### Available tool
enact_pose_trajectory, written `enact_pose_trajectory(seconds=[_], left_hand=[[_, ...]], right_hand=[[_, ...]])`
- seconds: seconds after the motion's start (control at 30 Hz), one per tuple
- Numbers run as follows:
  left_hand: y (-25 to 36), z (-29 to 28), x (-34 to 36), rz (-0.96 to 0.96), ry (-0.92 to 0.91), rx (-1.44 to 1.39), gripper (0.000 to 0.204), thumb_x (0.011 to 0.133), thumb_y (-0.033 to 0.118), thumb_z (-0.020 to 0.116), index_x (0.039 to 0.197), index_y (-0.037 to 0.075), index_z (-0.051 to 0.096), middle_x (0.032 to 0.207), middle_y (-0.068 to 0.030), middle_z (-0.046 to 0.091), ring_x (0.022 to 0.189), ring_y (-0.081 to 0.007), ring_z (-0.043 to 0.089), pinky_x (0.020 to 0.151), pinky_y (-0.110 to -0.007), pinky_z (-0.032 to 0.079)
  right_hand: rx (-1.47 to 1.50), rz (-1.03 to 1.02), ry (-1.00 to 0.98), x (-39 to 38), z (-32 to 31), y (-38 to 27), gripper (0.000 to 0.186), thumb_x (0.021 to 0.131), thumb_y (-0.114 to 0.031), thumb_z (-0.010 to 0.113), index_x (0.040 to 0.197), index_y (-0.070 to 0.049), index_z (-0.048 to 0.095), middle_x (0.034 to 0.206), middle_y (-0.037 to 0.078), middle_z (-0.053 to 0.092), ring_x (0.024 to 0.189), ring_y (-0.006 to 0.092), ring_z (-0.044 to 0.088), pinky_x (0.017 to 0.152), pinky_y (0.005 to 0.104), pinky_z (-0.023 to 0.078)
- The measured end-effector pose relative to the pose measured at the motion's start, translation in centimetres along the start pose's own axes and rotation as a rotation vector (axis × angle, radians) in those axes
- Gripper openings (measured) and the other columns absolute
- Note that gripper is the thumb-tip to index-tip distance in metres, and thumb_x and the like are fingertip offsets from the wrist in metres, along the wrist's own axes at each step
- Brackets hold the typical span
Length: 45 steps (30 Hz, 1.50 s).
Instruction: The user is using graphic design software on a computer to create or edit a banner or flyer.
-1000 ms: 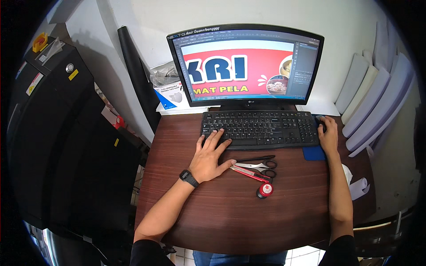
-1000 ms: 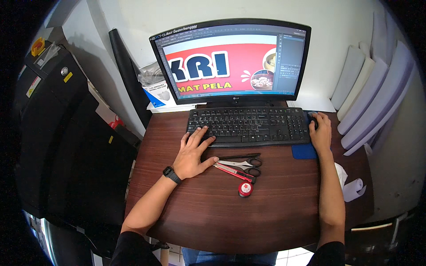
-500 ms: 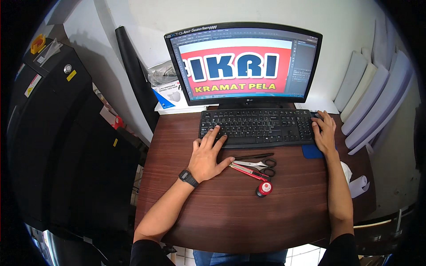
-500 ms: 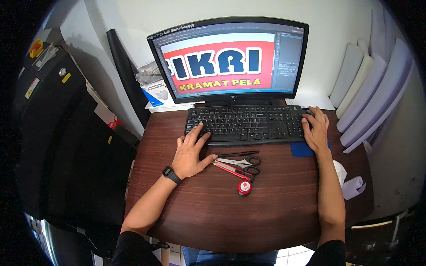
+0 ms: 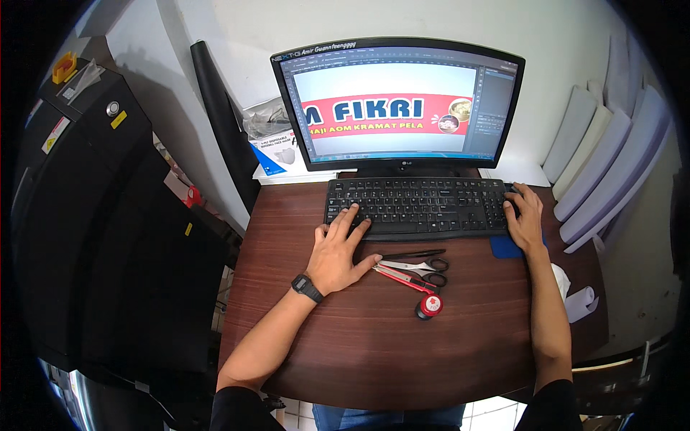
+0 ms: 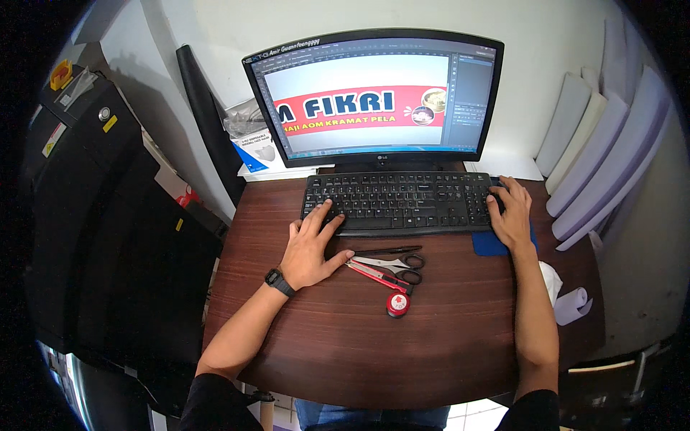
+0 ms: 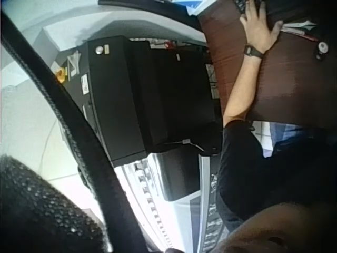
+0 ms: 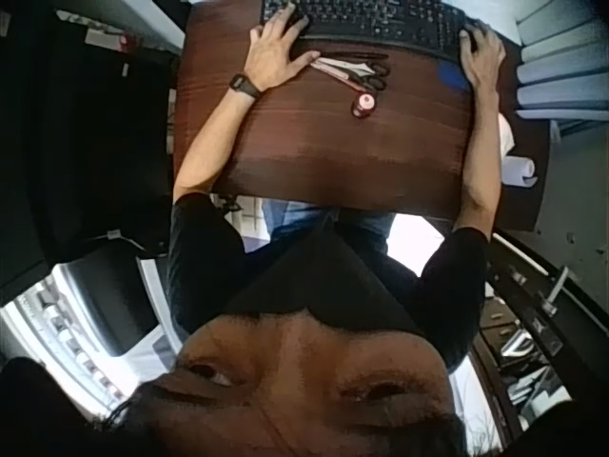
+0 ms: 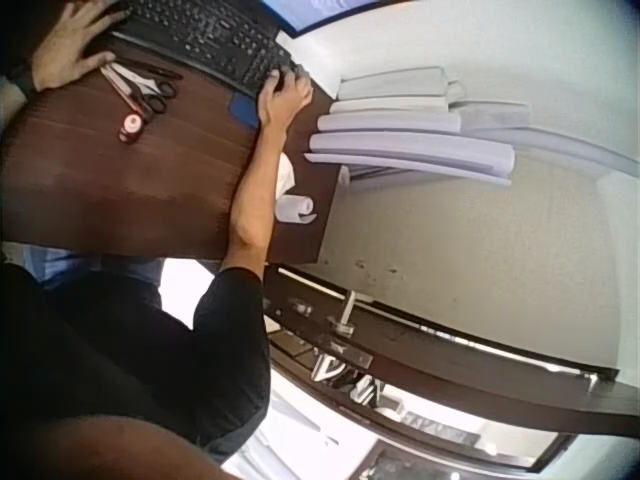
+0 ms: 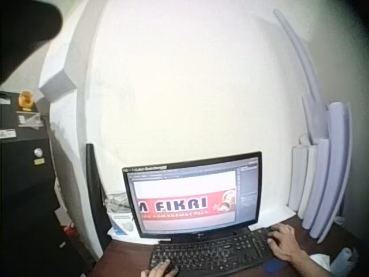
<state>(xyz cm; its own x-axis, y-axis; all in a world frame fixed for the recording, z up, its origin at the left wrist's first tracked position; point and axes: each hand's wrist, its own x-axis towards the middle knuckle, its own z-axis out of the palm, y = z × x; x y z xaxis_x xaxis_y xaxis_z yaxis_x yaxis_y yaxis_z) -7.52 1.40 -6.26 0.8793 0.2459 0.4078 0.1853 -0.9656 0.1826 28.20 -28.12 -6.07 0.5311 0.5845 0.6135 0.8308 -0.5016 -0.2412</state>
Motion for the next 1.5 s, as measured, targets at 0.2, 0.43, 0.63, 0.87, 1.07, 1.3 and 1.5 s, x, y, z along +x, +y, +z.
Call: enact_pose_trajectory(seconds=[0.2,0.43,0.63,0.87,1.07,1.3,1.5], left_hand=[[-0.1,0.1,-0.1,0.006,0.009,0.001,0.077,0.090,0.052,0.076,0.151,0.009,0.056,0.167,-0.0235,0.034,0.150,-0.0384,0.038,0.113,-0.053,0.034],[-0.1,0.2,0.0,0.009,0.007,0.007,0.077,0.090,0.052,0.076,0.151,0.009,0.055,0.167,-0.0231,0.034,0.150,-0.0381,0.038,0.113,-0.052,0.034],[-0.2,0.1,-0.1,0.003,0.011,-0.008,0.077,0.091,0.051,0.076,0.152,0.009,0.055,0.167,-0.0229,0.034,0.150,-0.0378,0.038,0.112,-0.050,0.034],[0.4,-0.3,0.2,-0.013,0.014,-0.049,0.079,0.090,0.052,0.077,0.152,0.010,0.054,0.167,-0.0228,0.033,0.150,-0.0384,0.038,0.112,-0.050,0.035],[-0.1,-0.1,-0.3,0.018,0.015,-0.009,0.078,0.089,0.050,0.078,0.152,0.009,0.055,0.166,-0.0226,0.035,0.150,-0.0393,0.038,0.113,-0.050,0.034],[1.6,-0.1,1.9,0.042,0.020,-0.027,0.076,0.089,0.049,0.076,0.150,0.008,0.056,0.165,-0.0224,0.037,0.148,-0.0409,0.039,0.116,-0.052,0.030],[0.4,-0.3,0.5,0.020,0.015,0.019,0.076,0.089,0.048,0.077,0.150,0.008,0.055,0.164,-0.0229,0.038,0.149,-0.0407,0.039,0.118,-0.054,0.029]], right_hand=[[-0.002,0.002,0.014,-0.1,-0.1,-0.3,0.030,0.098,-0.025,0.065,0.117,-0.004,0.073,0.142,0.018,0.061,0.140,0.0372,0.050,0.120,0.0505,0.030],[-0.009,-0.016,0.027,-0.1,0.1,0.0,0.031,0.097,-0.026,0.066,0.117,-0.003,0.073,0.142,0.018,0.061,0.137,0.0379,0.052,0.119,0.0504,0.031],[-0.030,-0.048,0.041,0.1,0.1,-0.4,0.034,0.098,-0.026,0.065,0.123,-0.004,0.069,0.140,0.018,0.062,0.136,0.0375,0.053,0.118,0.0506,0.032],[0.037,-0.072,0.220,1.4,-2.1,-2.1,0.036,0.097,-0.020,0.065,0.128,-0.001,0.066,0.135,0.019,0.064,0.128,0.0387,0.057,0.115,0.0480,0.036],[0.596,-0.154,0.361,3.5,-11.4,-14.2,0.034,0.098,-0.010,0.065,0.130,0.002,0.066,0.116,0.013,0.066,0.109,0.0226,0.064,0.096,0.0331,0.048],[1.336,-0.554,0.007,-5.5,-24.7,-21.4,0.016,0.106,-0.010,0.056,0.115,0.001,0.064,0.081,0.016,0.070,0.056,0.0299,0.066,0.051,0.0473,0.055],[1.774,-0.598,-0.689,-6.9,-21.3,-21.3,0.035,0.103,-0.021,0.057,0.082,0.007,0.054,0.086,0.026,0.063,0.075,0.0358,0.063,0.074,0.0537,0.054]])
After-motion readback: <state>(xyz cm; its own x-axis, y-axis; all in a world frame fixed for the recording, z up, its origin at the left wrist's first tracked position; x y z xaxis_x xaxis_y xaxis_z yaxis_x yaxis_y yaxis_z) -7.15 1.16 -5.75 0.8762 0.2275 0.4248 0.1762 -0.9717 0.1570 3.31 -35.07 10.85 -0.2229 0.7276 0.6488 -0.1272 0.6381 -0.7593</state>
